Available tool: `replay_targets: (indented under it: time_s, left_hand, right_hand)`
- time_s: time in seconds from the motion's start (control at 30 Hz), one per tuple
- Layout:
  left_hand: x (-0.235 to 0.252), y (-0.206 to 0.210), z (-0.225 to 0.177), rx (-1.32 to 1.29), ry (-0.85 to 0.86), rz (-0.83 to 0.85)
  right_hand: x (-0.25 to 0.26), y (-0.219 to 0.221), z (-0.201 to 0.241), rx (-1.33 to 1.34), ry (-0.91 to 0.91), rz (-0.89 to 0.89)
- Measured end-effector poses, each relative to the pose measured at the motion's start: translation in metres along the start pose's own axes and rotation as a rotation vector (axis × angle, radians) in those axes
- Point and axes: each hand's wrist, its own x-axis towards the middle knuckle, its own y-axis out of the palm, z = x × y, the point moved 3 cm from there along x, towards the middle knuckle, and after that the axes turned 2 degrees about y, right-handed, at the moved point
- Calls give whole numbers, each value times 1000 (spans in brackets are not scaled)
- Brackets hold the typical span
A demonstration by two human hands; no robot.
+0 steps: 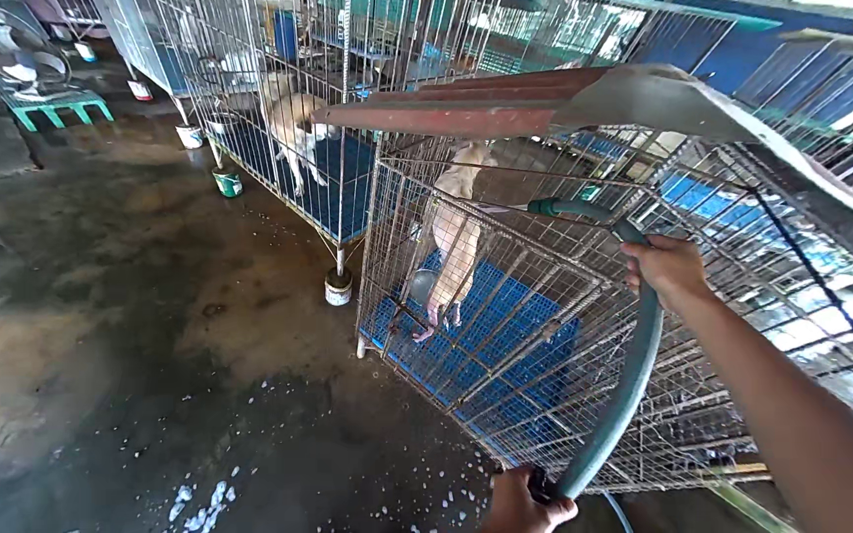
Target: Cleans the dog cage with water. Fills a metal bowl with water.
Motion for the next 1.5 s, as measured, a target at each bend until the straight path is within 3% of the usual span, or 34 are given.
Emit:
replay_targets:
  time_s: [0.23, 0.7, 1.5]
  left_hand:
    - [-2, 7, -6, -6, 10, 29]
    - [11, -15, 0, 11, -23, -107]
    - [13, -10, -3, -20, 14, -64]
  right_hand:
    - [0, -2, 7, -74, 19, 34]
    - [3, 6, 3, 150, -115, -109]
    - [11, 8, 9, 12, -57, -51]
